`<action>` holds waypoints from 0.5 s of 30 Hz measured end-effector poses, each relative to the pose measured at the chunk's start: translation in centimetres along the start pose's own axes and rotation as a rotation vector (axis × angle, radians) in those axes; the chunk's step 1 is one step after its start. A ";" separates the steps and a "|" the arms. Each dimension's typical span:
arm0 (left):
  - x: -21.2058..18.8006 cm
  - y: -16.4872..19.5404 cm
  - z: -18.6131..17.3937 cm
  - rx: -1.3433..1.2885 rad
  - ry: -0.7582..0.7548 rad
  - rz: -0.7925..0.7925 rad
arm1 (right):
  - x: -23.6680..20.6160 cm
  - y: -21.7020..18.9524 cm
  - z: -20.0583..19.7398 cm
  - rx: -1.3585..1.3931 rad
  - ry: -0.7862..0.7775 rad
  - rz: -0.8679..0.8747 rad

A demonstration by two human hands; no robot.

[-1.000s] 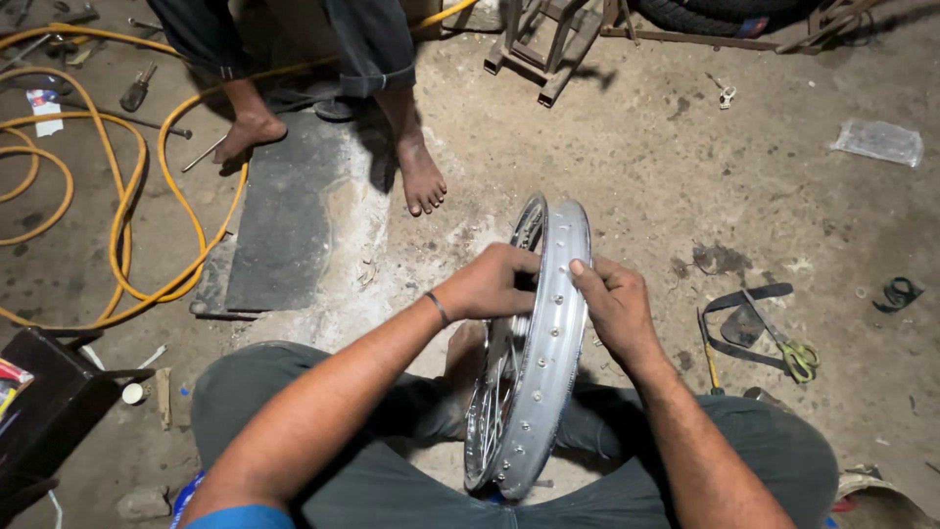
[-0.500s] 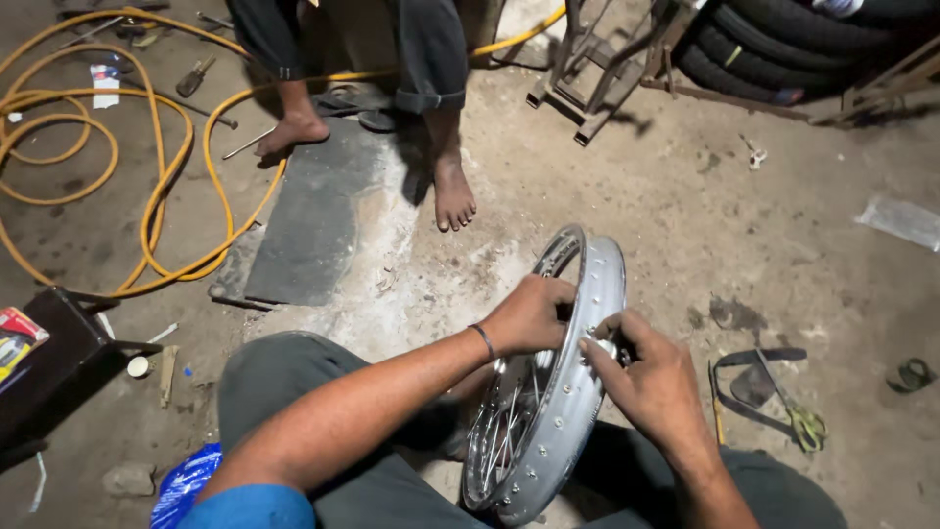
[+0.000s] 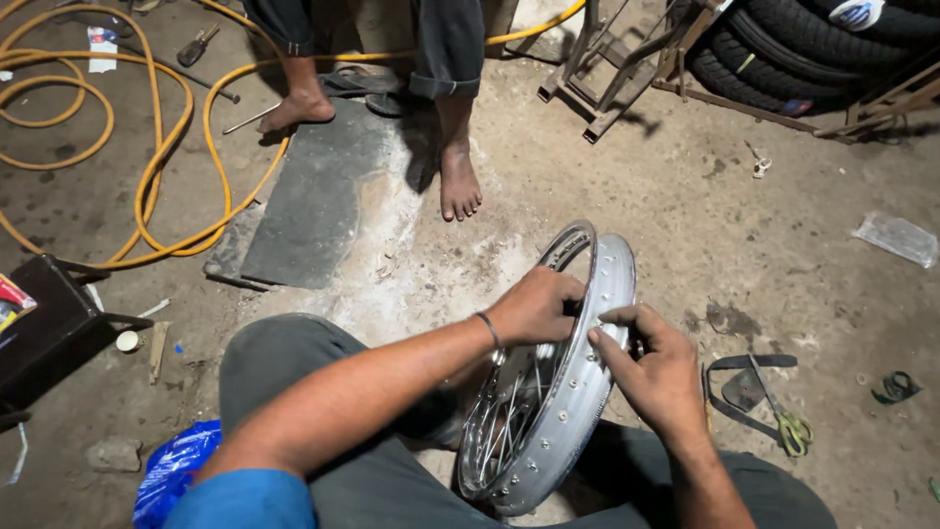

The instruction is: The person is sitting on the floor and using a small metal tool to adjust or tighten components on a bicycle wheel rim. They rotate the wheel periodically to access different sections while working.

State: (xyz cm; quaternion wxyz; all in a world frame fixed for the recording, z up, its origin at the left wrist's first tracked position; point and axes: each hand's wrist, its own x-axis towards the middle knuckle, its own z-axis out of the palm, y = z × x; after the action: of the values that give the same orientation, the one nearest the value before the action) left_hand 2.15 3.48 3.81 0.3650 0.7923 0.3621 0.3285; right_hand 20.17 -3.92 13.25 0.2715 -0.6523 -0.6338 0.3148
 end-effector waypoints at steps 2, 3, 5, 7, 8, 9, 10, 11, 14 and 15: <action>-0.2 0.3 0.4 -0.026 0.074 0.013 | 0.1 0.2 0.2 0.081 -0.003 0.033; -0.3 0.4 0.6 -0.040 0.111 0.018 | 0.2 0.3 0.2 0.122 -0.006 0.050; -0.5 0.2 0.8 -0.081 0.098 0.070 | 0.1 0.6 0.2 0.163 -0.050 0.024; -0.7 -0.4 0.7 -0.160 0.037 0.113 | 0.0 0.6 0.2 0.129 -0.029 -0.002; -0.8 -0.9 0.5 -0.213 -0.015 0.130 | -0.1 0.5 0.2 0.077 0.012 -0.020; -0.9 -1.2 0.3 -0.260 -0.069 0.145 | -0.1 0.4 0.3 0.032 0.053 -0.041; -1.0 -1.4 0.3 -0.147 -0.079 0.138 | -0.2 0.2 0.4 0.009 0.060 -0.041; -1.0 -1.6 0.3 -0.033 -0.087 0.132 | -0.2 -0.1 0.3 -0.015 0.067 -0.045; -1.2 -1.4 0.7 0.139 -0.074 0.180 | -0.1 -0.8 -0.1 -0.053 0.045 -0.093; -1.2 -1.3 0.9 0.161 -0.069 0.205 | -0.1 -1.0 -0.4 -0.062 0.029 -0.104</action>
State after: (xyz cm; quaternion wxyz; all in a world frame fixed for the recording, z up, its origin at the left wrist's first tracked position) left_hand 1.82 2.82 2.01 0.2770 0.8627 0.2917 0.3064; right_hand 19.81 -3.92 14.27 0.2766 -0.6309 -0.6723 0.2710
